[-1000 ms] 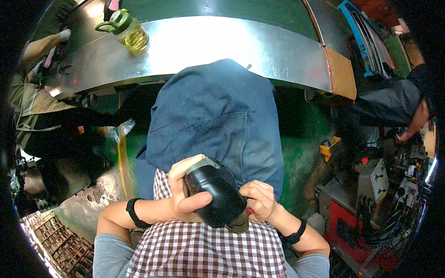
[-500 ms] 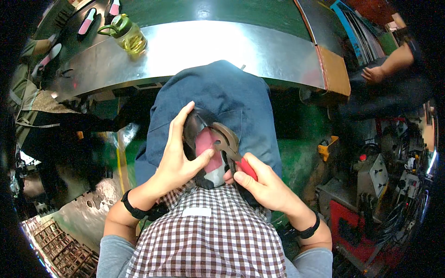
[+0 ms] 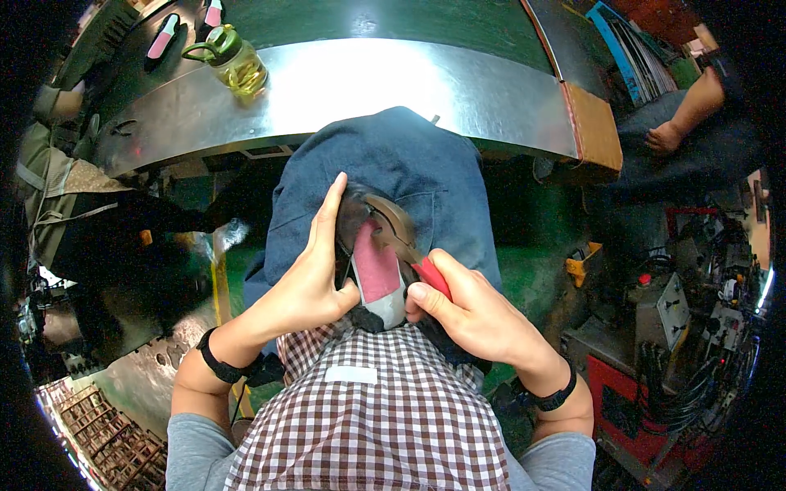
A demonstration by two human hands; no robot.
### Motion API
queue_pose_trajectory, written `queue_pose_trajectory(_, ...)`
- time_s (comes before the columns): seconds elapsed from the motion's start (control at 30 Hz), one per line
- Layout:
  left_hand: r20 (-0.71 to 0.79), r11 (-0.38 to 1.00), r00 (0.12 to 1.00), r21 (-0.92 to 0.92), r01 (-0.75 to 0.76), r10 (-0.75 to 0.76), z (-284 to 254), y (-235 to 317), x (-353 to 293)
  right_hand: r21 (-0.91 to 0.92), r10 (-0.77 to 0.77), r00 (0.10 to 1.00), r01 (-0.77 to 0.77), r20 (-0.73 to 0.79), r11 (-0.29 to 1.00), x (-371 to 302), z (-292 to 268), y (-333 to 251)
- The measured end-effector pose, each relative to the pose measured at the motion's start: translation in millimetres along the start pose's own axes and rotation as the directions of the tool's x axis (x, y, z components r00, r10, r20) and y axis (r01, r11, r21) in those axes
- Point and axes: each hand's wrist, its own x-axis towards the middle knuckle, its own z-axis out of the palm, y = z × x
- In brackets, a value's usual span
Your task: Using pliers to pull and adjust the shoe upper onto a last during shoe manufacturing.
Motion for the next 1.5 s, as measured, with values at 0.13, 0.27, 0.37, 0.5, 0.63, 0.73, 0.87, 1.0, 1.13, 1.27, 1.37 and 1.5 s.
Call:
queue_pose_trajectory(0.13, -0.051, 0.999, 0.998, 0.030, -0.040, 0.041, 3.4, -6.4, 0.8, -0.099, 0.027, 0.998, -0.032, -0.054, 0.995, 3.2, 7.2, 0.5)
queue_pose_trajectory(0.27, -0.107, 1.000, 0.994, 0.028, -0.004, 0.007, 5.9, 3.5, -1.3, -0.161, -0.098, 0.983, 0.072, -0.156, 0.984, 6.3, 16.7, 22.6)
queue_pose_trajectory(0.37, -0.158, 0.992, 0.986, 0.105, 0.074, -0.057, 12.8, -0.6, -1.0, -0.165, -0.129, 0.971, 0.096, -0.201, 0.982, 8.8, 19.2, 31.3)
queue_pose_trajectory(0.5, -0.168, 0.990, 0.983, 0.110, 0.086, -0.067, 14.0, 0.2, 0.2, -0.234, -0.212, 0.951, 0.159, -0.225, 0.959, 10.6, 20.5, 45.4)
queue_pose_trajectory(0.63, -0.201, 0.994, 0.977, 0.058, 0.090, -0.077, 16.2, -0.6, 1.2, -0.256, -0.226, 0.943, 0.163, -0.243, 0.953, 12.2, 19.7, 54.7)
queue_pose_trajectory(0.73, -0.205, 0.993, 0.976, 0.072, 0.092, -0.075, 17.2, -2.1, 2.5, -0.265, -0.234, 0.938, 0.164, -0.257, 0.950, 14.2, 20.0, 61.0)
queue_pose_trajectory(0.87, -0.212, 0.992, 0.975, 0.091, 0.086, -0.065, 18.1, -2.9, 3.3, -0.272, -0.240, 0.931, 0.165, -0.275, 0.948, 14.5, 20.9, 63.2)
queue_pose_trajectory(1.0, -0.212, 0.992, 0.974, 0.080, 0.099, -0.080, 14.6, -8.5, -0.7, -0.081, -0.060, 0.991, 0.050, -0.122, 0.995, 12.5, 2.7, 39.7)
queue_pose_trajectory(1.13, -0.164, 1.000, 0.986, 0.012, 0.024, -0.022, 13.4, -15.4, -25.4, 0.014, -0.095, 0.969, 0.095, 0.229, 0.995, -20.9, -44.4, 43.6)
queue_pose_trajectory(1.27, -0.114, 0.952, 0.950, -0.072, -0.298, 0.289, 14.3, -36.0, -43.4, 0.285, -0.098, 0.988, 0.062, 0.116, 0.957, -48.7, -54.0, 52.8)
queue_pose_trajectory(1.37, -0.061, 0.891, 0.908, -0.177, -0.418, 0.413, 16.5, -38.7, -47.1, 0.296, -0.029, 0.997, 0.050, -0.073, 0.954, -33.3, -38.4, 53.9)
queue_pose_trajectory(1.5, 0.033, 0.869, 0.893, -0.249, -0.428, 0.449, 18.6, -37.6, -57.6, 0.315, -0.124, 0.988, 0.148, -0.095, 0.937, -2.9, -13.8, 44.9)
